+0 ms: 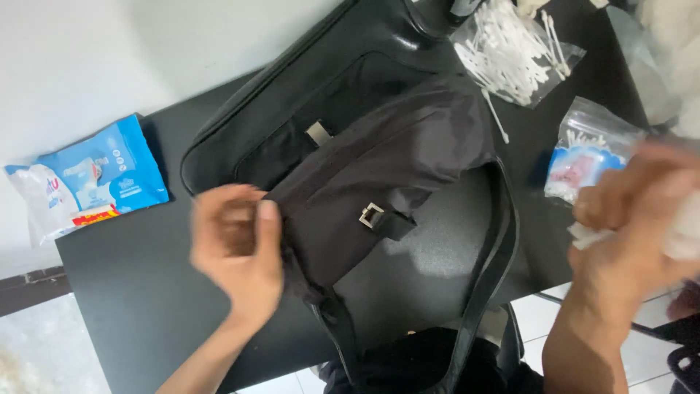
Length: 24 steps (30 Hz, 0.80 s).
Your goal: Cleaning the interior and exterior surfaces of a black bag using wet wipes.
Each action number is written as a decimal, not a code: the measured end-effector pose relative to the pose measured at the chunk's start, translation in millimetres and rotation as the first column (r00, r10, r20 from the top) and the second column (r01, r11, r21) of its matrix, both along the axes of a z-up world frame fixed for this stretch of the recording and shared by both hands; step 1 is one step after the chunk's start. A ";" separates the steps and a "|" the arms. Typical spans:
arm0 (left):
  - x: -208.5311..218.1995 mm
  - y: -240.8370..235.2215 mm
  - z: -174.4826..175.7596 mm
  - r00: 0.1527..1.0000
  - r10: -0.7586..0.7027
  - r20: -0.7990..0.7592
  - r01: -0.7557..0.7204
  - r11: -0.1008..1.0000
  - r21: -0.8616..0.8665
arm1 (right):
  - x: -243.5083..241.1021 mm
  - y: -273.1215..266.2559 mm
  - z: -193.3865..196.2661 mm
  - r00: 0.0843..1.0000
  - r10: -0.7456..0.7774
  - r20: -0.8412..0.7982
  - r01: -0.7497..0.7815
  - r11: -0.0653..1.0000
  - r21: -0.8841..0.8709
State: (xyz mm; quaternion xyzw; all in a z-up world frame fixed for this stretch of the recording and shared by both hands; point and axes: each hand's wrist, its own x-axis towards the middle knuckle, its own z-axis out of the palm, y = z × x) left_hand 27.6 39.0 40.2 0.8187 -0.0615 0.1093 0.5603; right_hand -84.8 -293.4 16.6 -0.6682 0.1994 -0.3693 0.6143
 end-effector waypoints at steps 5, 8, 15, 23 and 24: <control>16.7 8.0 22.2 0.950 0.137 0.279 -0.077 0.974 -0.215 | 14.5 4.7 36.4 0.934 0.310 -0.179 -0.346 0.908 -0.234; -4.2 -4.2 35.3 0.985 -0.043 0.164 0.053 0.997 -0.057 | 20.3 6.6 37.8 0.936 0.282 -0.210 -0.317 0.935 -0.159; 1.9 -53.4 46.8 0.607 -0.784 0.128 0.334 0.398 0.855 | 35.0 28.3 40.7 0.993 0.028 0.114 -0.005 0.980 -0.201; -62.6 -68.2 23.1 0.367 -0.927 0.079 0.731 0.340 0.592 | 20.8 14.0 17.7 0.992 -0.122 0.026 0.124 0.976 -0.178; -56.1 -69.6 22.6 0.370 -0.926 0.076 0.731 0.340 0.591 | 20.9 15.5 14.8 0.993 -0.119 0.024 0.121 0.977 -0.176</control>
